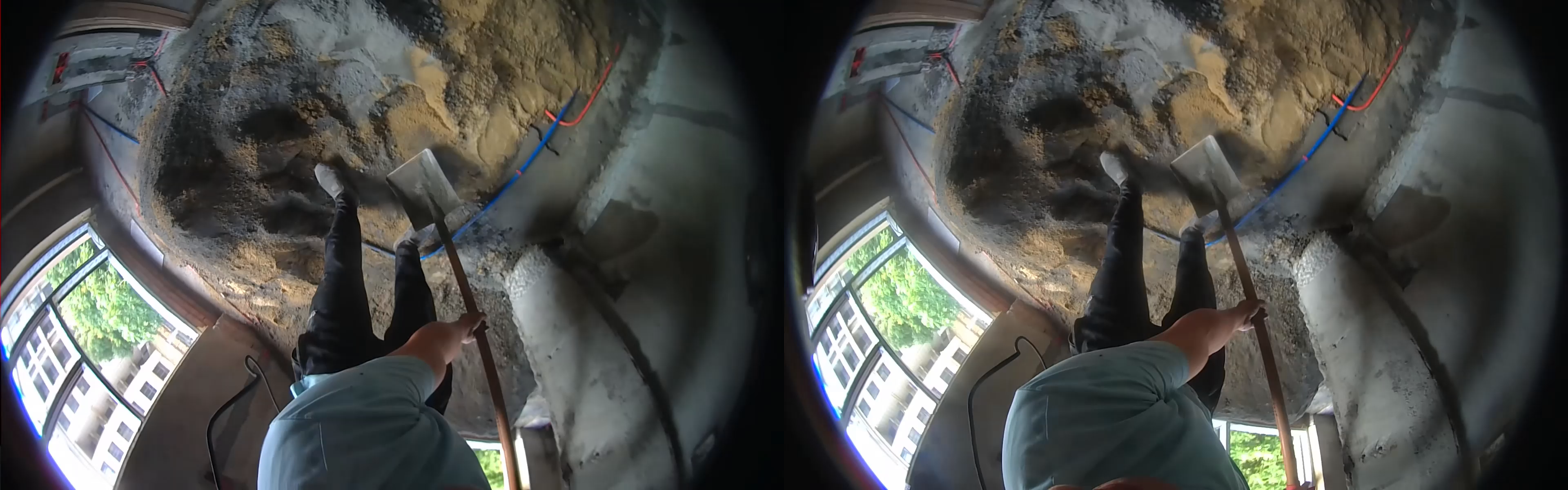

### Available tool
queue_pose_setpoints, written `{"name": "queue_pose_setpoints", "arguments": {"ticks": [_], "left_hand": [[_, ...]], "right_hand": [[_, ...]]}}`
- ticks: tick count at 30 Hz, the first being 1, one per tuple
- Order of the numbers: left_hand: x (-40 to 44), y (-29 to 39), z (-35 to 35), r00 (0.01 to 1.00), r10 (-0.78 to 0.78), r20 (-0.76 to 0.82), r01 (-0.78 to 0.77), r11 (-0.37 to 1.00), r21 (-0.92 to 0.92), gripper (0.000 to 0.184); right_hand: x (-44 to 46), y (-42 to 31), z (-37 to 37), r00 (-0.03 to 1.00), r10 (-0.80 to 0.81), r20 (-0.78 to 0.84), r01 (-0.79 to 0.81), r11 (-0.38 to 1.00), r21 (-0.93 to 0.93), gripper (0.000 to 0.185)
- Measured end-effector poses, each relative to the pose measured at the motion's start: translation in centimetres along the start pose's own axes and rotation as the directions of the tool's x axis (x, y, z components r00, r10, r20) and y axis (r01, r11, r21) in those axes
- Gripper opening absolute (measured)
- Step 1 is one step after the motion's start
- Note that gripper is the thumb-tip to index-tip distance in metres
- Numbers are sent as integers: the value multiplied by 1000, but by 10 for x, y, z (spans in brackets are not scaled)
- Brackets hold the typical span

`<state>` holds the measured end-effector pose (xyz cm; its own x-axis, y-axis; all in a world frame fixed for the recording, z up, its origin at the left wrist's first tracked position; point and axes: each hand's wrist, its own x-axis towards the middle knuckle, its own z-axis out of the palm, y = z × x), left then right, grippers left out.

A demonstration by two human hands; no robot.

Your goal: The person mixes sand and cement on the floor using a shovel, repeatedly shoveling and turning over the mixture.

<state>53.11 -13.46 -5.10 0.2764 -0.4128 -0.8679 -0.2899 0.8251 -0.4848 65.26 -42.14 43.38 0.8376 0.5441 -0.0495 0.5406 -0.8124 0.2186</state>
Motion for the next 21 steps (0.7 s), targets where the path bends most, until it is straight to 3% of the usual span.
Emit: {"name": "queue_pose_setpoints", "arguments": {"ticks": [1,2,3,4,5,6,7,8,9,10,11,12,13,14,15,17,18,21], "left_hand": [[2,-5,-4,999,-27,-23,28,999,16,17],[27,-2,-16,999,-47,0,47,999,28,19],[54,10,-32,1000,-6,20,6,1000,-6,18],[86,18,-48,999,39,39,-37,998,-43,18],[75,56,-53,964,264,-26,-260,960,106,17],[62,111,-68,887,459,-47,-404,821,403,17],[58,174,-77,829,517,-213,-423,829,367,17],[18,228,-97,738,673,39,-668,722,184,18],[-6,296,-88,855,467,-225,-460,884,84,21],[9,352,-116,845,528,-89,-535,828,-170,23],[-44,384,-103,760,608,-231,-616,786,44,13],[-44,420,-108,881,430,-197,-427,902,60,7],[-55,425,-101,864,441,-243,-439,896,65,7],[-65,416,-97,849,441,-291,-440,895,74,8],[-69,406,-94,837,435,-332,-436,897,78,8],[-59,403,-101,853,444,-274,-435,895,99,12],[-61,397,-100,848,448,-285,-440,893,95,13],[-79,361,-102,834,468,-293,-478,878,42,17]], "right_hand": [[2,-11,-3,995,-101,-4,101,995,25,53],[5,-27,12,984,176,18,-177,969,174,48],[8,-43,25,899,433,73,-433,848,307,43],[9,-54,41,748,645,158,-643,644,415,39],[4,-51,64,546,794,268,-786,373,493,34],[-1,-60,116,655,709,260,-709,458,535,39],[9,-99,138,663,661,351,-716,425,553,29],[24,-171,146,641,612,463,-749,365,553,20],[38,-239,146,609,558,564,-784,314,535,16],[46,-296,144,583,492,647,-809,279,518,19],[48,-310,149,642,468,607,-763,314,565,19],[46,-320,155,699,441,563,-711,344,613,19],[47,-335,161,754,410,513,-652,371,661,20],[52,-356,145,696,463,548,-711,342,614,19],[44,-354,141,714,464,524,-695,380,610,18],[46,-338,154,773,422,474,-634,475,611,17],[40,-314,171,727,492,479,-682,430,592,14],[34,-258,189,787,425,446,-603,382,700,13]]}}
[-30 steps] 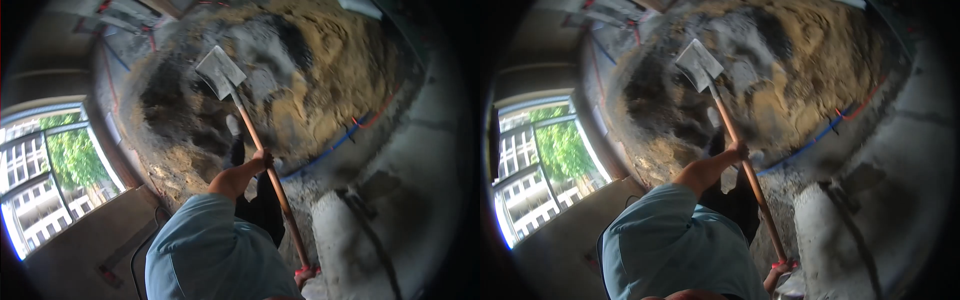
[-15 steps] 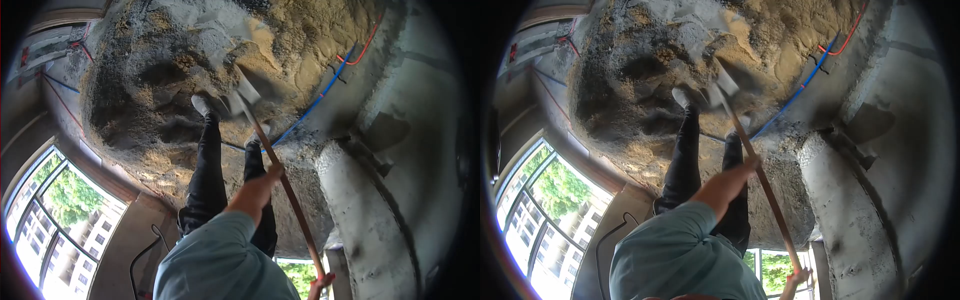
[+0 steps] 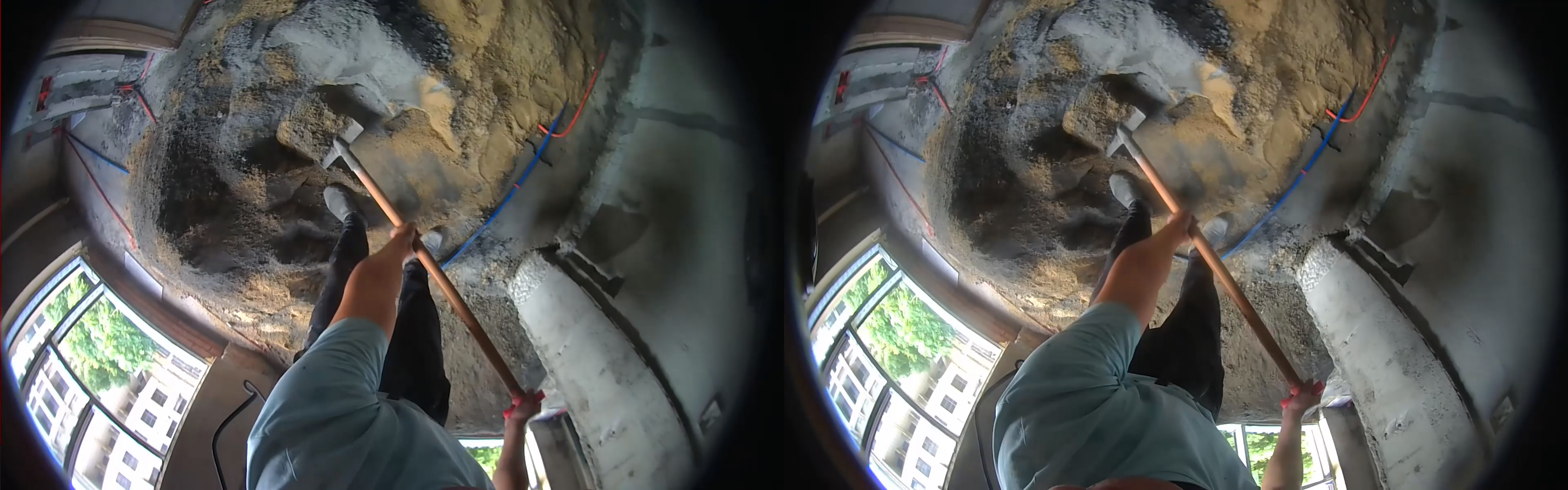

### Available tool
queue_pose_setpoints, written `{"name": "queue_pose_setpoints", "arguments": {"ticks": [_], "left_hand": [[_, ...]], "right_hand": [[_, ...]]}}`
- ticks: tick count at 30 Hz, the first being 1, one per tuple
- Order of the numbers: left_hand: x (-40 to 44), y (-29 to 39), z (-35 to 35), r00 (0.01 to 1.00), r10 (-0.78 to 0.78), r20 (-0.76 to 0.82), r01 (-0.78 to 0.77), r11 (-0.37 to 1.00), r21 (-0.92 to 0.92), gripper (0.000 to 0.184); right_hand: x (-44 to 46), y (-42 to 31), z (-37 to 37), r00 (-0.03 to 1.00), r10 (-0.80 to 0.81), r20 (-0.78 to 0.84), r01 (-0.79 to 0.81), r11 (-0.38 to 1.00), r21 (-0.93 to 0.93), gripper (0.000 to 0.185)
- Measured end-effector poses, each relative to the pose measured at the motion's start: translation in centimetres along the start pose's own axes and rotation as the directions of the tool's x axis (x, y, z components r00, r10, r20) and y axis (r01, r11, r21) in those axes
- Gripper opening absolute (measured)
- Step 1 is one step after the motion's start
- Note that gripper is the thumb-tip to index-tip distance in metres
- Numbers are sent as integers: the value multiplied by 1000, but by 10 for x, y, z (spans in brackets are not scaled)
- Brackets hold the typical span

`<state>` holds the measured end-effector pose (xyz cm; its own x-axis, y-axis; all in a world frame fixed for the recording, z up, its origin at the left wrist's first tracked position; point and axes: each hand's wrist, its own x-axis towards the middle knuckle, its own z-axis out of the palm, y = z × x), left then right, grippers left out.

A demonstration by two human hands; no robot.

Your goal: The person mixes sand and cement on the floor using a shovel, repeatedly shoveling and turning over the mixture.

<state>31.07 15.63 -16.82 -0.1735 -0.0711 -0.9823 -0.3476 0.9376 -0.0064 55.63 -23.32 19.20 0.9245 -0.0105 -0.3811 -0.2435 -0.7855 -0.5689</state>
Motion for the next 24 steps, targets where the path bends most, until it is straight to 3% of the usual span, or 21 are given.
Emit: {"name": "queue_pose_setpoints", "arguments": {"ticks": [1,2,5,8,9,11,12,13,14,15,16,17,18,19,20,22,24], "left_hand": [[-16,-2,-4,999,-30,-23,31,999,40,18],[-33,-3,-10,997,-58,-50,62,995,78,19],[-64,-6,-39,998,-12,-64,9,999,-52,18],[-110,22,-83,991,80,-111,-93,989,-114,16],[-90,21,-97,983,159,-92,-176,956,-236,15],[-111,54,-136,975,222,-27,-214,892,-397,12],[-81,68,-158,962,267,60,-202,842,-500,9],[-124,95,-183,913,365,181,-168,741,-650,12],[-127,120,-214,860,456,228,-200,714,-671,17],[-134,144,-242,823,546,159,-342,698,-629,17],[-152,166,-266,824,559,97,-341,625,-702,17],[-174,184,-289,855,517,-43,-419,639,-645,19],[-178,198,-313,816,514,-263,-563,607,-561,19],[-171,208,-345,853,476,-212,-496,615,-613,17],[-210,209,-353,842,520,-144,-497,644,-582,18],[-213,204,-360,801,575,-166,-544,583,-603,23],[-252,168,-337,756,650,76,-415,566,-713,23]], "right_hand": [[3,-3,-3,996,6,-86,-12,997,-75,14],[5,-9,-7,996,59,-62,-65,992,-104,15],[19,-33,-15,977,204,63,-186,959,-213,19],[52,-29,1,976,137,168,-108,979,-172,18],[81,-8,10,982,94,163,-84,994,-68,12],[94,-1,50,976,-141,163,145,989,-9,8],[103,-5,72,953,-260,153,259,966,30,6],[63,-40,114,916,-398,-45,401,910,102,6],[45,-52,137,910,-397,123,329,869,371,7],[18,-57,165,885,-447,129,343,814,468,11],[13,-46,183,747,-571,341,393,792,467,19],[-23,-77,200,490,-780,389,609,626,488,23],[-61,-116,212,178,-890,420,759,395,518,27],[-83,-133,223,88,-937,338,742,288,605,30],[-96,-144,231,10,-971,238,711,174,681,33],[-80,-143,230,31,-963,267,729,205,654,38],[-55,-140,195,166,-761,627,538,603,589,35]]}}
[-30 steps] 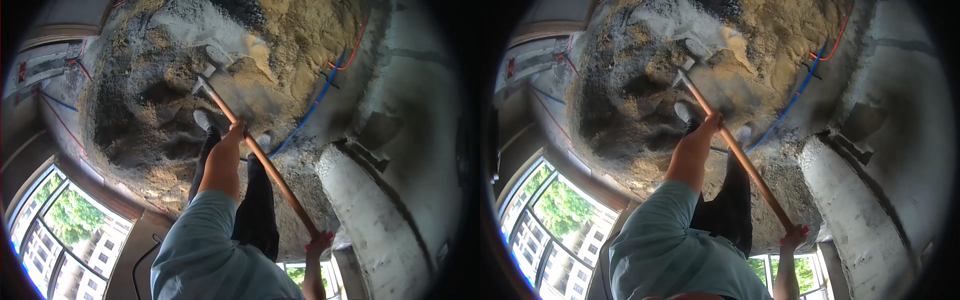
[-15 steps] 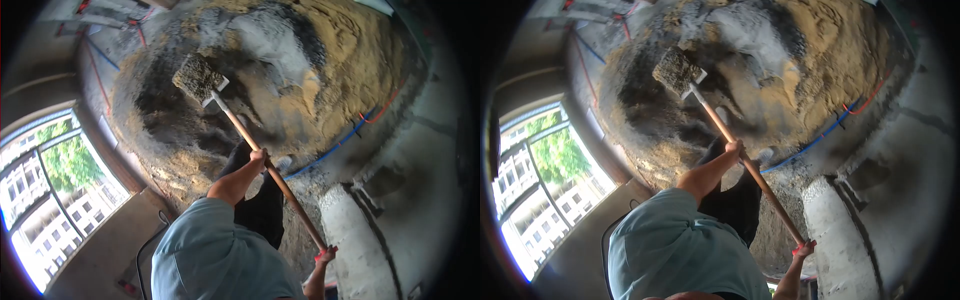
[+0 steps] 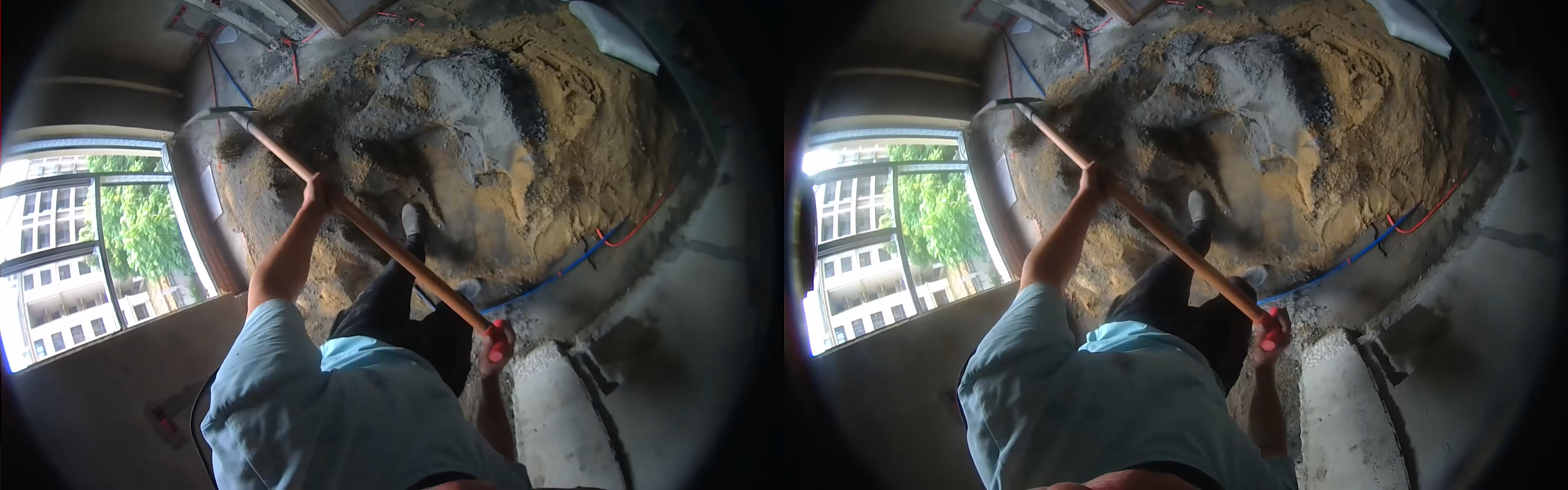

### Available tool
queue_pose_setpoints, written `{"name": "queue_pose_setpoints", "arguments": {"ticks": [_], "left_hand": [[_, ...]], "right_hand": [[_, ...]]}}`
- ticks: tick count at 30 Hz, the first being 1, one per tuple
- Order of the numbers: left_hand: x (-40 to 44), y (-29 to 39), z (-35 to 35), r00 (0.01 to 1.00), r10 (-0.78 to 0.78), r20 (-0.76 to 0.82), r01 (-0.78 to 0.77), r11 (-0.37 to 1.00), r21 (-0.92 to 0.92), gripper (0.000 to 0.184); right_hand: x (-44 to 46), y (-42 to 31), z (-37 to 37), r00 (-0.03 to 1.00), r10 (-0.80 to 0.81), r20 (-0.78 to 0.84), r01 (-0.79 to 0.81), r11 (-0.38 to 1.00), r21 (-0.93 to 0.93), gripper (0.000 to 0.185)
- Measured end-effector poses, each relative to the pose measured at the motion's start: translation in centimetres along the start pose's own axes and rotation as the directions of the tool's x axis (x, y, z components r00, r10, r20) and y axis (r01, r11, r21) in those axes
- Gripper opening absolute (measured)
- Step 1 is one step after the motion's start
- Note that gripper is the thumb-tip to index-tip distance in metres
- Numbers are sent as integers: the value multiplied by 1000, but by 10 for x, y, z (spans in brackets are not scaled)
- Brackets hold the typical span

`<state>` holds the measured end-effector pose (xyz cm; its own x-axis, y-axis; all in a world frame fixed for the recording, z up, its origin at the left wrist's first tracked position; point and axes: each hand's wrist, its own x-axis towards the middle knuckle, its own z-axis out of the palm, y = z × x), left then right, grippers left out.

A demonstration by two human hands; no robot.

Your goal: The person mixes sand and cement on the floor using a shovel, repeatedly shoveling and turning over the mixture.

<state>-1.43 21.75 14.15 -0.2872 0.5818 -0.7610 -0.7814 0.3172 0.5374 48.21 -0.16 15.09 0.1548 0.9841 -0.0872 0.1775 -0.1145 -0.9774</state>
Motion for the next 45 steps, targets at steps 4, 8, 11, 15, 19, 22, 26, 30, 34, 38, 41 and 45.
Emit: {"name": "queue_pose_setpoints", "arguments": {"ticks": [4,8,11,15,19,22,26,30,34,38,41,45], "left_hand": [[-55,-74,48,995,27,96,-37,994,105,19],[-7,-218,27,955,-284,-90,293,950,107,20],[-16,-366,18,879,-418,-230,473,828,301,12],[-89,-533,-1,625,-771,-120,781,621,72,13],[-145,-592,15,410,-842,-352,911,394,118,19],[-132,-596,3,401,-826,-397,916,376,142,19],[5,-514,-10,678,-513,-526,728,564,389,15],[144,-430,-10,676,-609,-414,722,659,210,14],[125,-417,12,693,-602,-397,700,693,172,11],[87,-399,35,623,-647,-439,766,618,177,10],[59,-383,48,613,-616,-494,766,617,181,14],[52,-349,37,678,-490,-548,693,674,255,13]], "right_hand": [[-110,112,-96,850,454,-269,-435,891,129,18],[-171,46,-157,506,652,-565,-782,622,18,11],[-238,-9,-215,386,590,-709,-818,574,33,15],[-339,-95,-312,261,444,-857,-775,626,87,22],[-318,-183,-312,165,327,-930,-956,284,-70,27],[-290,-192,-314,101,290,-952,-991,118,-69,30],[-240,-81,-242,313,495,-811,-818,574,35,29],[-108,-37,-131,264,504,-823,-908,418,-35,22],[-76,-59,-140,343,510,-788,-897,426,-115,24],[-61,-76,-177,303,524,-796,-928,351,-122,26],[-102,-62,-245,305,521,-797,-948,243,-204,29],[-93,-41,-246,412,513,-753,-910,186,-372,35]]}}
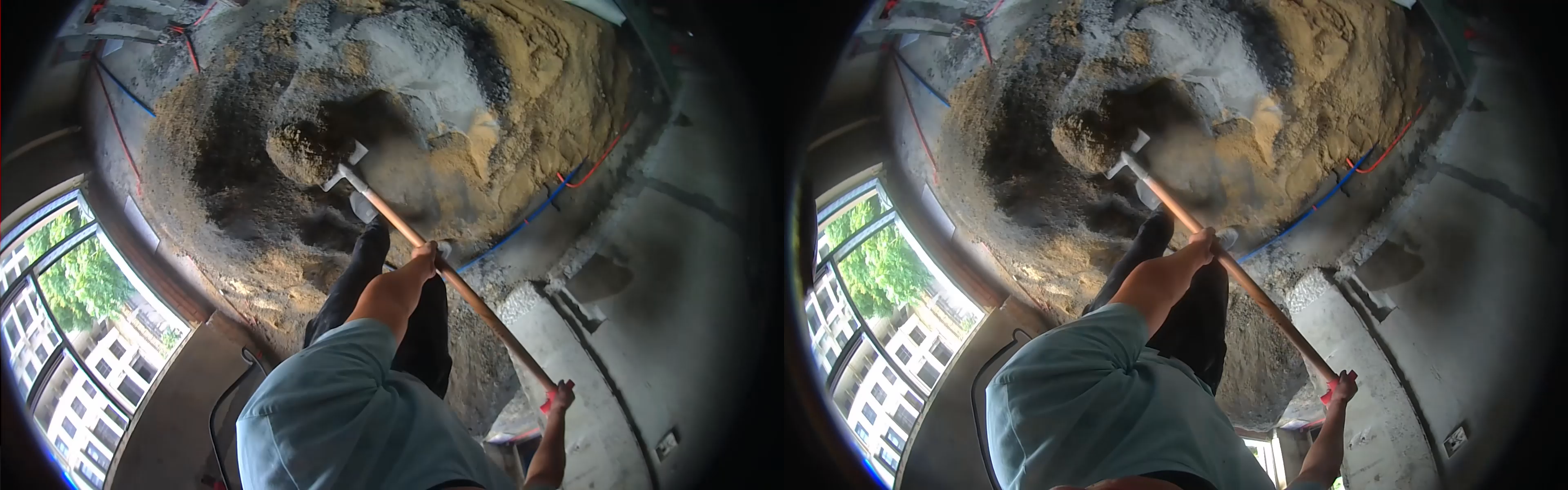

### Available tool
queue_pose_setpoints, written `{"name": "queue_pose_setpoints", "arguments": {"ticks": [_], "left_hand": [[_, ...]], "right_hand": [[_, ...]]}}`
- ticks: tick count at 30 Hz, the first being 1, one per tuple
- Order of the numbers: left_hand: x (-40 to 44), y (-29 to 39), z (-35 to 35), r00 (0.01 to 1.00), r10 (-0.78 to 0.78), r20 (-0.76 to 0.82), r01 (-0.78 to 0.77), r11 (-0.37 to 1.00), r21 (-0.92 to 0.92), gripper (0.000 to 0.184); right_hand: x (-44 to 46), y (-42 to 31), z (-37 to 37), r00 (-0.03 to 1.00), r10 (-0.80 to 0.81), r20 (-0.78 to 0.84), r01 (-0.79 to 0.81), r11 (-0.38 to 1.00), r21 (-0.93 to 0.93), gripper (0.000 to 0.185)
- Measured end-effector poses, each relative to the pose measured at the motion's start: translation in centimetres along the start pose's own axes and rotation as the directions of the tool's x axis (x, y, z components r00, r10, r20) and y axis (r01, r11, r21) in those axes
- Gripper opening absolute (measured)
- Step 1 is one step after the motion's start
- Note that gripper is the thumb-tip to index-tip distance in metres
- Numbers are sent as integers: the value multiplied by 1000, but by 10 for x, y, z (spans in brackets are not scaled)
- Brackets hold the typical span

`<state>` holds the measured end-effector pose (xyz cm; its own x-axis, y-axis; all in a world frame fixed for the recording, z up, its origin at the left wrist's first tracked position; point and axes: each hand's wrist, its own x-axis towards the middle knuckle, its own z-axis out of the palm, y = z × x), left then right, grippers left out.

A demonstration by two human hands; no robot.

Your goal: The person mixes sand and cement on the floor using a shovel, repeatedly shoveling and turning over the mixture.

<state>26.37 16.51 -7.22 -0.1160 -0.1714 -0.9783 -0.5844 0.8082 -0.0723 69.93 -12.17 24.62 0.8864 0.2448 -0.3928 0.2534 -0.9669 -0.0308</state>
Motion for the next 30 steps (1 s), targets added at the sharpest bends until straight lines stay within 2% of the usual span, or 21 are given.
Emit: {"name": "queue_pose_setpoints", "arguments": {"ticks": [2,3,5,6,7,8,9,10,11,12,13,14,17,19,21,23,25,26,27,29,30], "left_hand": [[-3,25,-24,998,65,20,-62,990,-130,12],[-5,42,-38,994,101,31,-93,977,-192,12],[6,82,-74,961,258,96,-219,928,-302,11],[4,110,-97,940,218,262,-132,942,-309,13],[-40,140,-109,935,261,239,-114,862,-493,15],[-77,167,-119,921,364,139,-265,846,-463,18],[-40,192,-154,807,465,364,-313,859,-406,21],[-68,216,-177,771,467,434,-242,844,-479,23],[-103,232,-184,831,493,257,-355,826,-437,21],[-111,249,-196,837,538,104,-447,780,-438,18],[-121,263,-216,819,570,-66,-539,724,-431,15],[-132,275,-237,785,616,-66,-585,702,-405,13],[-186,270,-254,742,666,73,-590,701,-402,11],[-187,259,-257,700,673,238,-540,717,-442,10],[-223,235,-224,654,721,228,-583,672,-457,15],[-230,225,-199,680,657,324,-512,743,-432,12],[-227,227,-156,617,751,235,-527,616,-586,16],[-243,219,-127,547,777,312,-532,611,-587,17],[-207,219,-103,670,689,276,-425,661,-618,17],[-136,196,-40,832,554,28,-522,799,-299,19],[-103,174,-7,885,461,58,-411,834,-368,18]], "right_hand": [[16,7,29,979,-205,8,203,963,-179,36],[22,7,56,983,-179,31,171,970,171,33],[15,-33,98,971,-233,53,203,922,329,24],[-11,-85,112,978,-203,53,159,883,442,21],[-14,-100,133,971,-230,66,164,840,517,20],[-34,-130,155,900,-395,-184,416,653,633,17],[-59,-157,155,931,-361,43,200,606,770,14],[-72,-168,178,954,-287,82,121,622,774,15],[-73,-175,201,812,-580,-73,438,522,731,9],[-105,-214,184,714,-701,6,545,560,624,18],[-124,-238,182,468,-880,-85,588,238,773,28],[-134,-263,175,245,-941,-231,775,47,630,34],[-137,-286,165,203,-894,-399,780,-99,618,36],[-113,-264,157,341,-921,-188,629,75,774,37],[-84,-233,153,449,-892,54,454,280,846,37],[-32,-180,176,578,-795,181,340,437,833,32],[-8,-151,169,738,-624,259,138,515,846,21],[-7,-142,159,773,-570,279,77,520,850,18],[-10,-138,140,806,-511,300,16,525,851,17],[-22,-141,95,916,-258,306,-56,674,737,19],[8,-98,86,950,-87,299,-137,747,651,19]]}}
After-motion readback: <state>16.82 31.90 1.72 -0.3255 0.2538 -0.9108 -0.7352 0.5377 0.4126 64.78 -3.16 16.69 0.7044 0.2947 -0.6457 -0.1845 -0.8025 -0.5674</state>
